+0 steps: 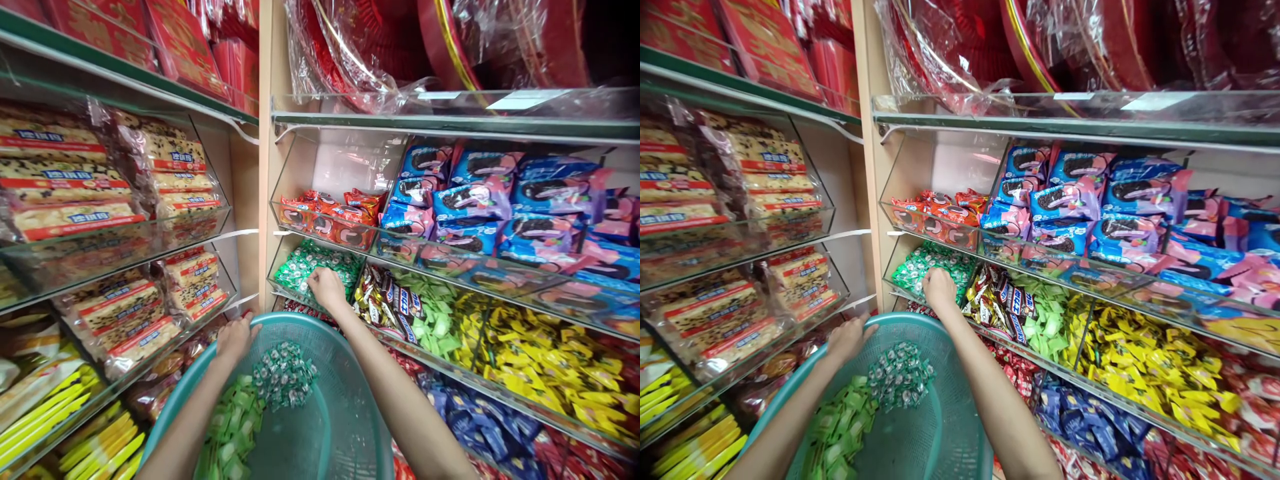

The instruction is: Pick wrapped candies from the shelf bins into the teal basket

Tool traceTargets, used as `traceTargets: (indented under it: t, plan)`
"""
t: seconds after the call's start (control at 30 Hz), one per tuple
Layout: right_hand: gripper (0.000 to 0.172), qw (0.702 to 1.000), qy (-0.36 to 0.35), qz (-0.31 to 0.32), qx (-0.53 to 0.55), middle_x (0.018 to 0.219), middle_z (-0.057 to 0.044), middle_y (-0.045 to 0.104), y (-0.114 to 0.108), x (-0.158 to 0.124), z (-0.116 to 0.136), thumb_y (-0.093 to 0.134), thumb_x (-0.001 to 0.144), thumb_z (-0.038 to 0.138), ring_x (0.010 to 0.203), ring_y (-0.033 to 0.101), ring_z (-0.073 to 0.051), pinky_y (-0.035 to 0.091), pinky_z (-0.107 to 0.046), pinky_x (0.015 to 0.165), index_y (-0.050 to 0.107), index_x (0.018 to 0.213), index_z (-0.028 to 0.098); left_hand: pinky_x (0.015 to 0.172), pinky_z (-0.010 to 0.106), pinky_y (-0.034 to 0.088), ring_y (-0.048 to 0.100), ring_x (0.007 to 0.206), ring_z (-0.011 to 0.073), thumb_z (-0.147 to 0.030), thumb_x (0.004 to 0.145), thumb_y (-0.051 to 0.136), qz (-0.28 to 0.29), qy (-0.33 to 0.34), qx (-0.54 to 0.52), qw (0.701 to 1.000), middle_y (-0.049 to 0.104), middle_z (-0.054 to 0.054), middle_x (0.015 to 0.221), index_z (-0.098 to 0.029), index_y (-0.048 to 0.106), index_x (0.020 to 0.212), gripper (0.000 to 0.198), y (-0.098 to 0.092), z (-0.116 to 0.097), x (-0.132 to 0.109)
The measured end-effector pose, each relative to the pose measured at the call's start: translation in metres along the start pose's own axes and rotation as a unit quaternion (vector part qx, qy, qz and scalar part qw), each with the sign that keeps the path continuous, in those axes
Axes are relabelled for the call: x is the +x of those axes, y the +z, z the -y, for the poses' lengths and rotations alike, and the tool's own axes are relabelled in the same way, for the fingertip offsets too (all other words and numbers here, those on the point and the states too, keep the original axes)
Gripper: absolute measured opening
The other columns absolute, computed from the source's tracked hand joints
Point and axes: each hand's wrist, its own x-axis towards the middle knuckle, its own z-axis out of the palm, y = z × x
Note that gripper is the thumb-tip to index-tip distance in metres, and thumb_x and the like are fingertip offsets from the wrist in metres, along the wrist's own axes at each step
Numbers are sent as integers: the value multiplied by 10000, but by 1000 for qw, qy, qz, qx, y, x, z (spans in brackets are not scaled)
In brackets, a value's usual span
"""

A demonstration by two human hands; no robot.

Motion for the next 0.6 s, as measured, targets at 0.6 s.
traceTargets:
  t: [0.6]
  plan:
    - [178,929,-192,316,7,753,-33,653,60,-71,-50,477,780,95,717,572,-133,399,-203,637,646,754,144,818,375,443,605,984,257,-452,889,316,6,2,-1,1000,646,117,1073,-207,500,1179,422,-3,0,1]
